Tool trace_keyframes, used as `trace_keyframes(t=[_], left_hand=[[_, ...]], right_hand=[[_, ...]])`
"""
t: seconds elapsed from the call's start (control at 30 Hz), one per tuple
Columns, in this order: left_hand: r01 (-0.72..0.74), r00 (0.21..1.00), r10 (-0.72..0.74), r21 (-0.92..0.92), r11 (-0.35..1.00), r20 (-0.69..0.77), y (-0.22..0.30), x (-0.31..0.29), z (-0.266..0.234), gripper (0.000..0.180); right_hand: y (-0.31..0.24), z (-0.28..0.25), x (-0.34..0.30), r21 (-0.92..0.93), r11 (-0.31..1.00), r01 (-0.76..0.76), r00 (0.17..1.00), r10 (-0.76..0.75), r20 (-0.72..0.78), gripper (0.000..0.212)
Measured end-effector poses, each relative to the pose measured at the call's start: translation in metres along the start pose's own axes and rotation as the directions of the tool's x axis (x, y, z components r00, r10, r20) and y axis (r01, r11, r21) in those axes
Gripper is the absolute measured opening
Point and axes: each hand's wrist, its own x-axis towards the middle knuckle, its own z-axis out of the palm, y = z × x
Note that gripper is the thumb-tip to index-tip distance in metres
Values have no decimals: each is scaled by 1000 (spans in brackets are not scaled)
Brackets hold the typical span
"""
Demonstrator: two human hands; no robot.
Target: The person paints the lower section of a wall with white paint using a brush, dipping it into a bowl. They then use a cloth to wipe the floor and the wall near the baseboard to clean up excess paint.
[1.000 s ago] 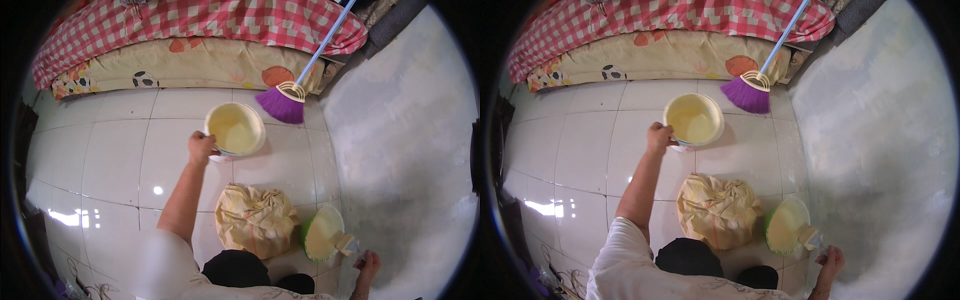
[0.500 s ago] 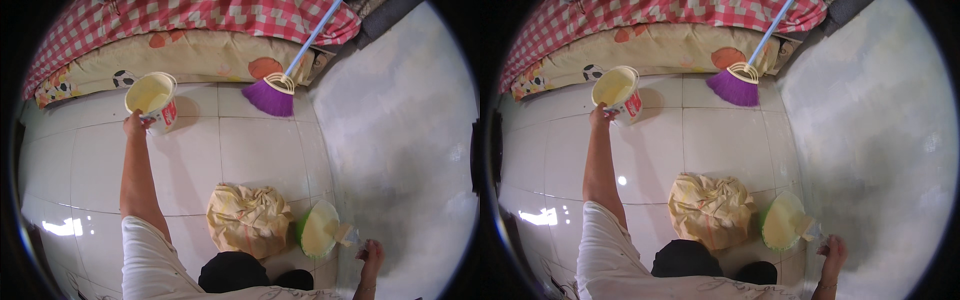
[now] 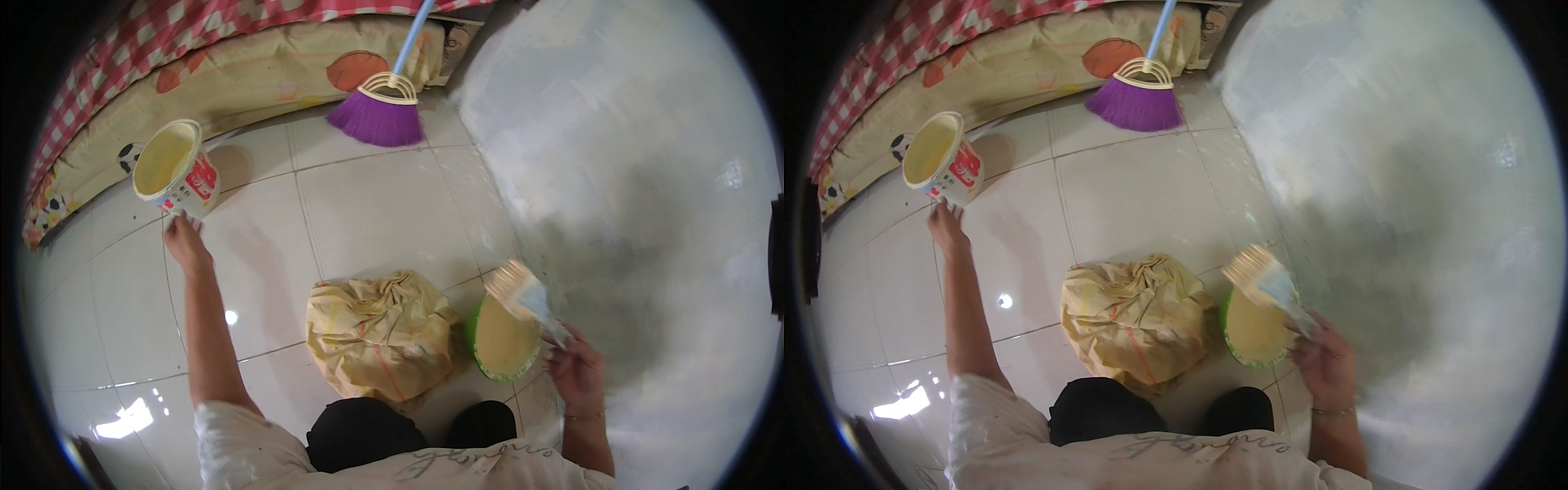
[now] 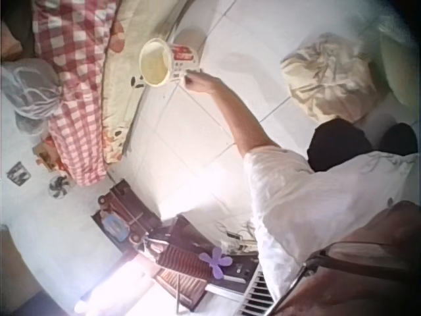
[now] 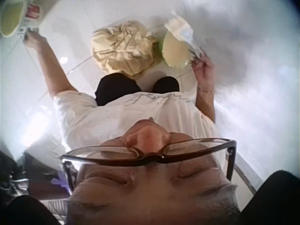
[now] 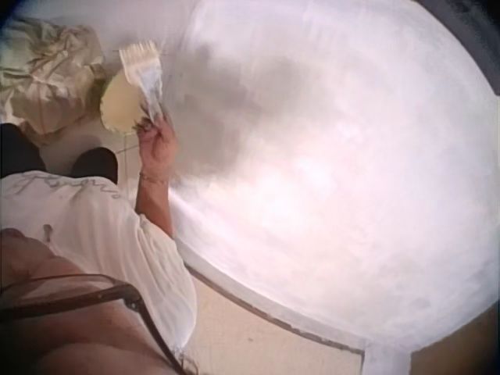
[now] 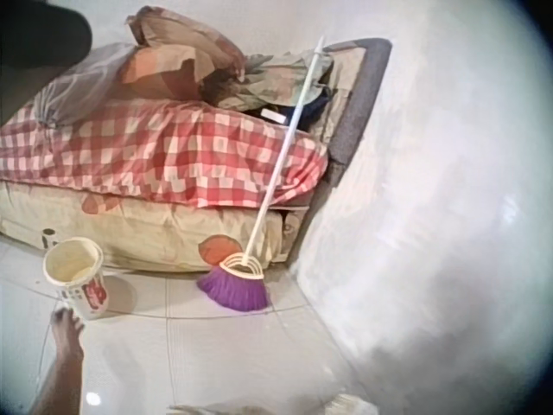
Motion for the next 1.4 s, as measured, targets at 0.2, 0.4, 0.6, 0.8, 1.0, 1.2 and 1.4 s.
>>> trace_keyframes(t=[0.2,0.4,0.6,0.8,1.0,1.2,1.4], left_hand=[[498,203,-531,380,779,823,14,-274,10,48],[647,-2,-578,442,621,816,-9,-325,23,39],[750,70,-626,373,546,777,2,-326,37,29],[539,296,-574,363,760,764,-8,-306,33,20],[131,775,-251,241,962,580,-62,-279,6,24],[59,818,-191,252,966,542,-83,-274,-26,28],[156,779,-265,234,960,568,-100,-291,-59,35]], right_hand=[[79,69,53,1,943,-334,909,321,267,52],[160,99,82,-12,919,-395,844,368,391,41],[139,66,61,-711,664,231,961,-41,274,24],[115,-125,41,-962,273,-12,709,-676,-201,47],[118,-203,35,115,909,-401,841,415,-347,49],[122,-207,52,41,960,-277,953,280,-116,42],[121,-175,83,4,969,-247,961,245,-129,37]])
